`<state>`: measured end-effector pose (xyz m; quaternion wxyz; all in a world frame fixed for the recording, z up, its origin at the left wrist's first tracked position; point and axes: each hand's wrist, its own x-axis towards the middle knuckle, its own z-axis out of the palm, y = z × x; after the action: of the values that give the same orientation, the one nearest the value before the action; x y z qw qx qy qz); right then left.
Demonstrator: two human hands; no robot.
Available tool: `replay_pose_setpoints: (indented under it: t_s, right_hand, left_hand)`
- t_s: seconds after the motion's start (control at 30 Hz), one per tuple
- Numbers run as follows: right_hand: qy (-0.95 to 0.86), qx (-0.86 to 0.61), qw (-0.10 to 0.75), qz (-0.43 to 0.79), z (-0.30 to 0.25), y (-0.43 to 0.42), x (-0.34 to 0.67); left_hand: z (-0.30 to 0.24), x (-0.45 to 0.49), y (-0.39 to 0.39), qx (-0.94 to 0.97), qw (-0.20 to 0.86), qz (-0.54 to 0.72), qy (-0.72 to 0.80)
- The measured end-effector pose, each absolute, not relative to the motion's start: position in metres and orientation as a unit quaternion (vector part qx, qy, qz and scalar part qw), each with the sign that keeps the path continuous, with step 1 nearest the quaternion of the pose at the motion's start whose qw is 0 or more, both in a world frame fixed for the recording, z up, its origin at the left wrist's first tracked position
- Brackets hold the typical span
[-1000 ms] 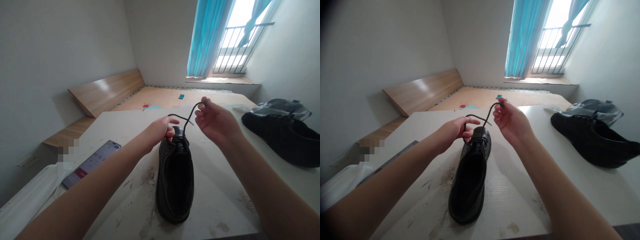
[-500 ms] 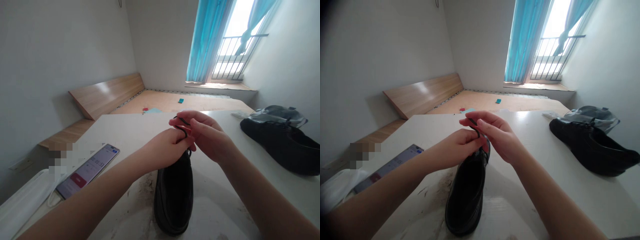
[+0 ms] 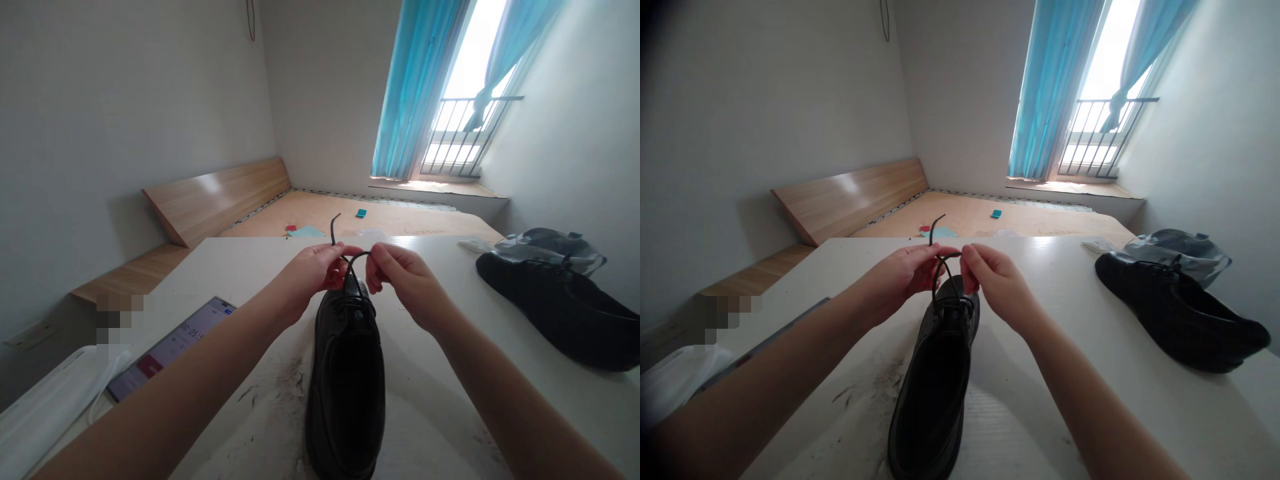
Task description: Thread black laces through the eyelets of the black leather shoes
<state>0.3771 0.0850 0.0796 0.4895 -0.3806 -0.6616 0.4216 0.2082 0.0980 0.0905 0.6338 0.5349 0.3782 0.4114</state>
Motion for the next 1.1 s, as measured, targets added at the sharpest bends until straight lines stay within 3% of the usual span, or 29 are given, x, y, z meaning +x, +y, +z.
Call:
replay_pose_setpoints:
  t_s: [0.1, 0.17, 0.3, 0.43, 0.73, 0.97, 1.1]
  right_hand:
    - [-0.548, -0.351, 0.589, 0.479, 0.078, 0.091, 0.381]
    - [-0.498, -0.330, 0.610, 0.520, 0.078, 0.094, 0.384]
    - [-0.519, -0.293, 0.561, 0.575, 0.080, 0.089, 0.384]
    - [-0.549, -0.307, 0.568, 0.531, 0.081, 0.084, 0.381]
    - [-0.472, -0.369, 0.589, 0.542, 0.075, 0.092, 0.384]
    - [-0.548, -0.447, 0.565, 0.426, 0.065, 0.097, 0.379]
    - [-0.602, -0.522, 0.568, 0.205, 0.063, 0.097, 0.377]
  left_hand:
    - [0.090, 0.207, 0.098, 0.546, 0.641, 0.378, 0.384]
    - [0.091, 0.208, 0.097, 0.568, 0.633, 0.346, 0.397]
    - [0.094, 0.210, 0.094, 0.612, 0.608, 0.295, 0.411]
    - [0.097, 0.209, 0.091, 0.656, 0.607, 0.255, 0.369]
    - [0.088, 0.209, 0.097, 0.647, 0.585, 0.317, 0.373]
    - [0.094, 0.206, 0.094, 0.659, 0.607, 0.271, 0.352]
    - [0.094, 0.207, 0.092, 0.653, 0.623, 0.272, 0.333]
